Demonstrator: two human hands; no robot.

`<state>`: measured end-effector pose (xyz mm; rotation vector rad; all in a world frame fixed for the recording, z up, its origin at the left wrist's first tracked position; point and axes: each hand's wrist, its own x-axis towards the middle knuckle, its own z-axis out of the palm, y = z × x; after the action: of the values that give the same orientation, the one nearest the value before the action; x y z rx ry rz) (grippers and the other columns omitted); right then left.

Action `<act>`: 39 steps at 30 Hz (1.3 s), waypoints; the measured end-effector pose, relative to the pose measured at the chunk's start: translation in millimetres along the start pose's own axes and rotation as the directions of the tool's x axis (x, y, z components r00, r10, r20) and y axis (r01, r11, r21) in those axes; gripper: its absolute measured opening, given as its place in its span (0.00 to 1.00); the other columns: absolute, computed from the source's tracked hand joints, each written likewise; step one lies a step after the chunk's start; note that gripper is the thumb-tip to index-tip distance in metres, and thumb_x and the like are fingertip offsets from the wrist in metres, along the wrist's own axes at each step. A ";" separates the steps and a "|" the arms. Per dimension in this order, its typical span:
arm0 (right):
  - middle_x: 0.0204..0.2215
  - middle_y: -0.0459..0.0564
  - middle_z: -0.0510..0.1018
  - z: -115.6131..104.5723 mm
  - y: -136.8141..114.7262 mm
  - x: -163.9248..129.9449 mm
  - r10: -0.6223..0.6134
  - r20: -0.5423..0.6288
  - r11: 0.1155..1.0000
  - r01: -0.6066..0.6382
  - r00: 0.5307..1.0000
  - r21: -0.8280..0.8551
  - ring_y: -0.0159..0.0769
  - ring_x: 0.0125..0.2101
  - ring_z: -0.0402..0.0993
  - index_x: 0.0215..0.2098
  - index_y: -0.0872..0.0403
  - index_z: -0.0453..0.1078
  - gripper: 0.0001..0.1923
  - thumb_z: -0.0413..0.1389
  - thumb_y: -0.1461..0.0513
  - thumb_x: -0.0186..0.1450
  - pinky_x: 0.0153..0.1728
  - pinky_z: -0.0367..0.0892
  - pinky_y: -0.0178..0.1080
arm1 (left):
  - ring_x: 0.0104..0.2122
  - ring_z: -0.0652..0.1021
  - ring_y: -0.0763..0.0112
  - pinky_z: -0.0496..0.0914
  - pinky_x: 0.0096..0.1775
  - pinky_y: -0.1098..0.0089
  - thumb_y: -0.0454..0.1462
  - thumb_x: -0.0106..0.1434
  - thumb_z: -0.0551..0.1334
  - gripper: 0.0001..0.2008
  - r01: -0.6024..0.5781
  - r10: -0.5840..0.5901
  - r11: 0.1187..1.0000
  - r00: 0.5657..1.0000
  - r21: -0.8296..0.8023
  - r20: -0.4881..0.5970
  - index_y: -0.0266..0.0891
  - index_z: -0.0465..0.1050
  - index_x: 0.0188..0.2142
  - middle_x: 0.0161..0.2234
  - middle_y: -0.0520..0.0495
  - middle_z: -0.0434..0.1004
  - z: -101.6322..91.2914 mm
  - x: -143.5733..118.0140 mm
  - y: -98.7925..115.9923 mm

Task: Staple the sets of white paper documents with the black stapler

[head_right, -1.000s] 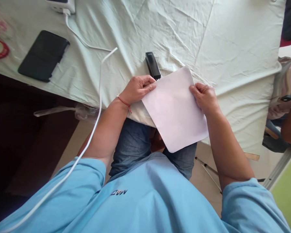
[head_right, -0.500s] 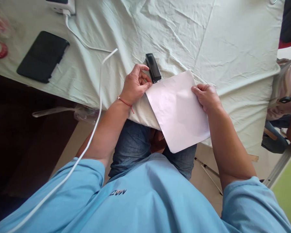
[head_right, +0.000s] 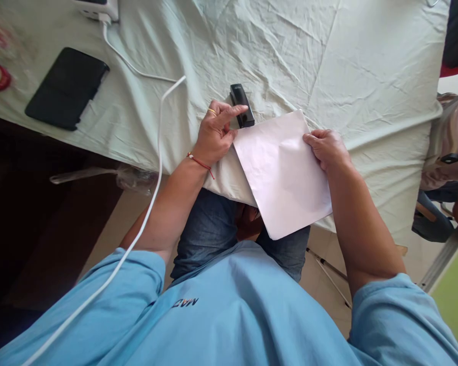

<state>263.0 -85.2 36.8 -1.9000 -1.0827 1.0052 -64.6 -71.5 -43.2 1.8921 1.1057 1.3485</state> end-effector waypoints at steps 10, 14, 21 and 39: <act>0.18 0.44 0.74 4.0 -17.4 -12.0 0.128 -0.002 0.992 -0.128 0.992 0.019 0.31 0.17 0.68 0.26 0.52 0.77 0.10 0.69 0.67 0.63 0.14 0.63 0.32 | 0.54 0.81 0.58 0.81 0.60 0.55 0.36 0.73 0.65 0.17 0.051 -0.049 0.996 0.998 -0.073 0.026 0.51 0.84 0.58 0.48 0.43 0.79 -2.0 2.6 6.7; 0.19 0.46 0.77 4.1 -17.9 -13.1 0.147 -0.007 0.989 -0.147 0.989 0.017 0.31 0.17 0.70 0.25 0.53 0.78 0.11 0.67 0.68 0.65 0.15 0.65 0.32 | 0.55 0.81 0.57 0.80 0.62 0.53 0.36 0.74 0.64 0.16 0.043 -0.041 0.997 0.999 -0.062 0.030 0.49 0.83 0.58 0.48 0.42 0.79 -2.8 2.3 5.7; 0.17 0.44 0.75 2.3 -10.9 -13.8 0.160 -0.009 0.987 -0.160 0.987 0.025 0.30 0.17 0.67 0.23 0.52 0.76 0.11 0.67 0.67 0.63 0.15 0.62 0.31 | 0.55 0.81 0.56 0.79 0.63 0.52 0.35 0.72 0.64 0.18 0.080 -0.077 0.993 0.996 -0.083 0.041 0.53 0.85 0.57 0.49 0.43 0.80 -3.3 2.5 7.5; 0.30 0.47 0.88 -43.6 26.9 -50.7 0.095 0.106 0.971 -0.116 0.990 0.207 0.33 0.25 0.79 0.34 0.50 0.87 0.12 0.76 0.60 0.50 0.25 0.76 0.34 | 0.42 0.83 0.65 0.79 0.53 0.60 0.32 0.72 0.62 0.23 0.084 -0.077 0.990 0.995 -0.113 0.069 0.49 0.83 0.62 0.40 0.48 0.84 -2.5 0.6 7.4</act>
<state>292.8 -150.1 46.7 -1.7651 -0.8940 1.2325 -64.7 -74.8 -36.1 1.7756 1.0379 1.2706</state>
